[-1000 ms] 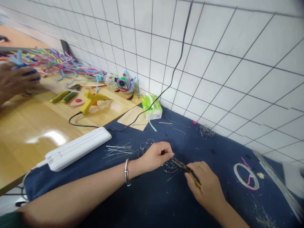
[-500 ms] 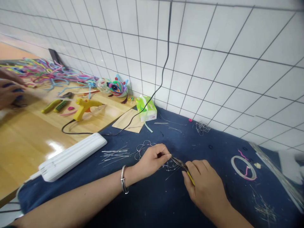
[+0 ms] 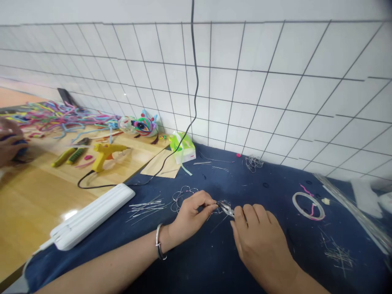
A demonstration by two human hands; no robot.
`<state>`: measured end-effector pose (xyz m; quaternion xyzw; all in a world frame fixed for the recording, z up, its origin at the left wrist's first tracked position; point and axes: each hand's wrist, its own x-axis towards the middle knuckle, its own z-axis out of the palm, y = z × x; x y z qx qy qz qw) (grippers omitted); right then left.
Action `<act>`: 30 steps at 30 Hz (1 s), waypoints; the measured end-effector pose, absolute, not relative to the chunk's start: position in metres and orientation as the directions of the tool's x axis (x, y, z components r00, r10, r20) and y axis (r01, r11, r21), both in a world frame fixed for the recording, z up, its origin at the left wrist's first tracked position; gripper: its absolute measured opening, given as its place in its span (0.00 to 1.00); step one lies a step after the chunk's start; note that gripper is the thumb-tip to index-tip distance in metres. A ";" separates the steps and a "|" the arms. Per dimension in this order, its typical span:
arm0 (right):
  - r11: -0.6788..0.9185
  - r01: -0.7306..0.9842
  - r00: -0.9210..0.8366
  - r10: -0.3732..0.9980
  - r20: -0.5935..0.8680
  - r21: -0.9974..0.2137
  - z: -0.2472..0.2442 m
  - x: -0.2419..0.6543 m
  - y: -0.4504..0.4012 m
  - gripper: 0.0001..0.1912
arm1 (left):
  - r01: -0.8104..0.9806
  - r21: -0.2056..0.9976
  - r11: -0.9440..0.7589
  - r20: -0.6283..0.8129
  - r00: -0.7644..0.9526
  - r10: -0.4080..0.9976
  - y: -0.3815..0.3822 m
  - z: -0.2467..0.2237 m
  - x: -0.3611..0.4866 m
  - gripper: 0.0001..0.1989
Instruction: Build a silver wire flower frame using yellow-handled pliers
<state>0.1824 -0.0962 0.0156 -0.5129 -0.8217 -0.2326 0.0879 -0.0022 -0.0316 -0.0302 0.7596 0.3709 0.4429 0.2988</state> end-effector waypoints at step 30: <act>0.425 0.884 -0.465 0.763 0.449 0.193 0.026 0.186 -0.105 0.11 | 0.258 0.652 -0.713 0.615 0.370 0.697 -0.041 -0.027 -0.005 0.05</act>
